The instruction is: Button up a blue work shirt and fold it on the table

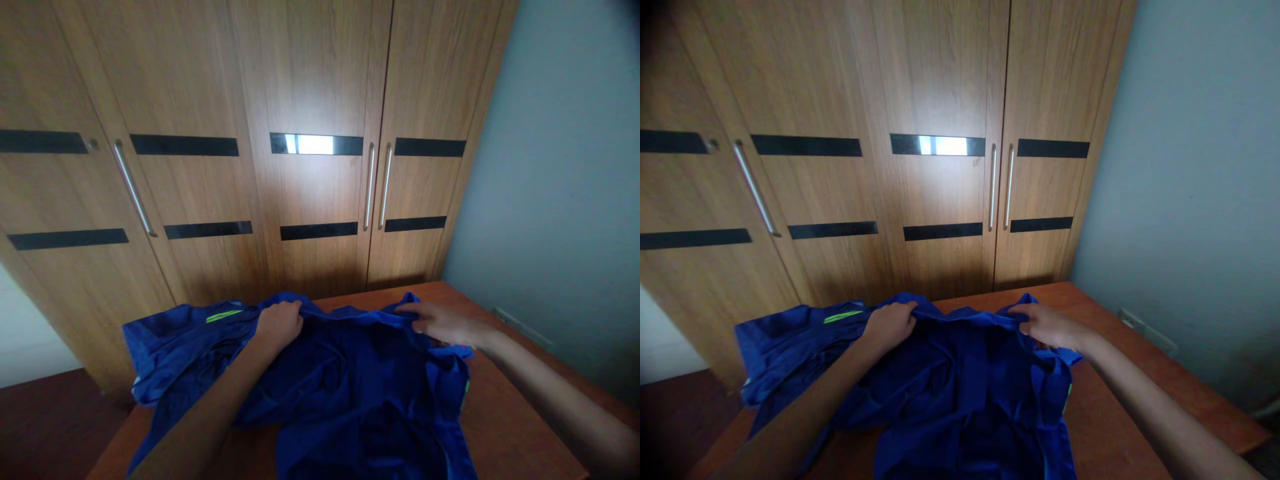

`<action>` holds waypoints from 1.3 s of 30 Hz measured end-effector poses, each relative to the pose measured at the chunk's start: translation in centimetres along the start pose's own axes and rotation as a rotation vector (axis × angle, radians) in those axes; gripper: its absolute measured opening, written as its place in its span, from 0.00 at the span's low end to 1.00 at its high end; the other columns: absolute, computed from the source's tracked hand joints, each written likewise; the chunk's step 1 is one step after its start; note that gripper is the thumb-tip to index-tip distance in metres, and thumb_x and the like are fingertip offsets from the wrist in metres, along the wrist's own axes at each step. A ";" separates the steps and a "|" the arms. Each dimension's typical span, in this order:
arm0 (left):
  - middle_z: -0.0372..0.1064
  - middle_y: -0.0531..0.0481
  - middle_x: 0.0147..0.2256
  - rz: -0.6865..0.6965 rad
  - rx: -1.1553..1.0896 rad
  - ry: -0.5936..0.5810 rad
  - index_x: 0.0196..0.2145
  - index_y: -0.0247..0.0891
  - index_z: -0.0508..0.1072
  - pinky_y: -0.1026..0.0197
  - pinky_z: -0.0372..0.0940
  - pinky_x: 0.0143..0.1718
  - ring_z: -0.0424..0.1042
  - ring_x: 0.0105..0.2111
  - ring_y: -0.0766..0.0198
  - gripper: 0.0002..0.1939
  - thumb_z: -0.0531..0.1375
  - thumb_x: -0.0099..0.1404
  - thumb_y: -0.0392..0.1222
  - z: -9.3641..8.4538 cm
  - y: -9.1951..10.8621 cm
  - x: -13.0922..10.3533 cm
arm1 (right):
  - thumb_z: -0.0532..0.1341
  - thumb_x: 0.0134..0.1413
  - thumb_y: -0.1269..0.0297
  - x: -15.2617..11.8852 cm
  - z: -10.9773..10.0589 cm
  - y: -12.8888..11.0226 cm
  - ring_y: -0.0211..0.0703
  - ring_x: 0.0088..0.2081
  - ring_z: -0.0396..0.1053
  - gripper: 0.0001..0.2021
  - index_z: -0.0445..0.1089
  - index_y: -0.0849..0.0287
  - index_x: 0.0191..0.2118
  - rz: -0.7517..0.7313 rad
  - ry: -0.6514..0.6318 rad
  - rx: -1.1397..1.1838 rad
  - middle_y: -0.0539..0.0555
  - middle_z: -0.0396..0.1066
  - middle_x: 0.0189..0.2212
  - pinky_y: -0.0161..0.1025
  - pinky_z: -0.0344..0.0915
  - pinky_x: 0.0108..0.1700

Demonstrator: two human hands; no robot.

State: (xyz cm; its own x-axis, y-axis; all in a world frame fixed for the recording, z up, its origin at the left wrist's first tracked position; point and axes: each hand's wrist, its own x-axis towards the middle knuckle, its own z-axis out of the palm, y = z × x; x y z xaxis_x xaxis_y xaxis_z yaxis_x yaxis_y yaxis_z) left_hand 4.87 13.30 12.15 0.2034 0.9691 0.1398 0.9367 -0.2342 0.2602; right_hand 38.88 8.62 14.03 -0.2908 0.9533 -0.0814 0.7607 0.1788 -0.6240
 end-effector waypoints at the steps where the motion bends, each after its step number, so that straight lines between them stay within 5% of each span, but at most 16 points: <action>1: 0.75 0.39 0.36 0.002 -0.070 -0.041 0.48 0.36 0.72 0.48 0.66 0.41 0.75 0.38 0.50 0.20 0.51 0.60 0.35 -0.6 -0.2 -0.2 | 0.55 0.48 0.69 0.1 -0.1 0.0 0.36 0.18 0.65 0.23 0.68 0.57 0.52 0.047 0.003 0.170 0.48 0.69 0.20 0.31 0.58 0.20; 4: 0.76 0.48 0.26 0.005 -0.281 -0.155 0.57 0.37 0.63 0.61 0.69 0.29 0.76 0.27 0.61 0.25 0.47 0.62 0.34 -3.1 -0.7 -0.8 | 0.57 0.48 0.67 0.3 -0.1 -0.6 0.31 0.13 0.57 0.23 0.68 0.61 0.52 0.084 0.116 0.653 0.43 0.61 0.13 0.27 0.52 0.14; 6: 0.76 0.49 0.26 0.010 -0.527 -0.193 0.60 0.36 0.58 0.65 0.68 0.26 0.76 0.25 0.64 0.27 0.46 0.63 0.35 -5.4 -0.6 -1.3 | 0.60 0.48 0.66 0.1 -0.3 -1.5 0.31 0.15 0.61 0.20 0.70 0.62 0.49 0.034 0.210 0.888 0.45 0.65 0.15 0.26 0.57 0.16; 9: 0.77 0.46 0.28 0.036 -1.078 -0.187 0.57 0.34 0.63 0.67 0.69 0.27 0.77 0.27 0.64 0.25 0.52 0.61 0.34 -9.5 0.0 -2.1 | 0.63 0.48 0.66 -0.4 -1.2 -4.0 0.34 0.22 0.71 0.17 0.71 0.62 0.46 -0.118 0.337 1.056 0.51 0.73 0.22 0.27 0.68 0.24; 12: 0.78 0.42 0.34 0.135 -1.313 -0.065 0.51 0.31 0.69 0.66 0.71 0.31 0.78 0.32 0.63 0.21 0.55 0.60 0.31 -13.8 1.6 -3.1 | 0.64 0.50 0.64 -0.9 -2.9 -7.3 0.37 0.28 0.75 0.15 0.72 0.61 0.44 -0.342 0.505 1.062 0.53 0.77 0.26 0.29 0.71 0.29; 16: 0.76 0.43 0.42 0.348 -1.314 0.202 0.49 0.32 0.71 0.64 0.72 0.40 0.76 0.42 0.60 0.17 0.55 0.62 0.31 -19.5 4.9 -3.8 | 0.61 0.54 0.63 0.0 -6.4 -11.8 0.39 0.34 0.76 0.12 0.70 0.60 0.44 -0.648 0.734 0.881 0.53 0.77 0.31 0.33 0.72 0.34; 21: 0.72 0.47 0.45 0.468 -1.055 0.510 0.54 0.32 0.65 0.52 0.65 0.50 0.70 0.50 0.58 0.19 0.50 0.67 0.30 -23.0 7.1 0.9 | 0.49 0.62 0.63 5.7 -10.0 -15.4 0.41 0.44 0.73 0.17 0.61 0.61 0.54 -0.791 0.886 0.513 0.53 0.74 0.39 0.44 0.68 0.47; 25: 0.63 0.38 0.55 0.413 -0.677 0.462 0.59 0.33 0.57 0.49 0.62 0.55 0.66 0.54 0.55 0.26 0.54 0.64 0.34 -19.5 5.7 7.2 | 0.54 0.58 0.67 12.2 -8.5 -15.3 0.47 0.51 0.68 0.21 0.59 0.62 0.57 -0.705 0.795 0.225 0.57 0.71 0.48 0.52 0.62 0.56; 27: 0.57 0.32 0.60 0.322 -0.455 0.391 0.62 0.28 0.50 0.47 0.58 0.57 0.60 0.58 0.52 0.29 0.52 0.64 0.33 -16.0 4.5 8.8 | 0.59 0.54 0.68 14.3 -6.0 -14.3 0.51 0.57 0.62 0.28 0.56 0.62 0.60 -0.641 0.632 0.126 0.59 0.65 0.55 0.54 0.54 0.61; 29: 0.58 0.32 0.59 0.307 -0.378 0.312 0.59 0.26 0.57 0.46 0.54 0.59 0.59 0.58 0.49 0.29 0.57 0.60 0.31 -12.0 3.3 8.7 | 0.61 0.51 0.67 15.1 -2.7 -12.8 0.51 0.61 0.56 0.33 0.53 0.59 0.63 -0.593 0.412 0.107 0.58 0.59 0.60 0.52 0.48 0.64; 34: 0.66 0.36 0.53 0.253 -0.223 0.144 0.50 0.31 0.69 0.48 0.55 0.59 0.64 0.55 0.50 0.21 0.59 0.57 0.33 -3.2 0.9 2.2 | 0.60 0.51 0.67 13.1 5.5 -7.3 0.49 0.57 0.62 0.29 0.58 0.55 0.60 -0.508 0.285 0.128 0.56 0.64 0.57 0.51 0.57 0.60; 39: 0.68 0.42 0.52 0.062 -0.135 0.070 0.50 0.38 0.70 0.50 0.60 0.56 0.68 0.51 0.54 0.18 0.53 0.65 0.44 2.0 -0.9 -8.1 | 0.54 0.54 0.67 8.0 10.1 1.5 0.48 0.51 0.68 0.19 0.65 0.59 0.53 -0.270 0.344 0.169 0.59 0.69 0.51 0.47 0.68 0.50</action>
State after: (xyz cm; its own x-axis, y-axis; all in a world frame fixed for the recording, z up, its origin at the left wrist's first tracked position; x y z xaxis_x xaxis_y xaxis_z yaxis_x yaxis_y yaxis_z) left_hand 2.96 5.83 8.91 0.2346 0.9458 0.2247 0.8752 -0.3061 0.3745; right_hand 31.79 14.02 4.58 -0.2348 0.9085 0.3457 0.5710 0.4167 -0.7074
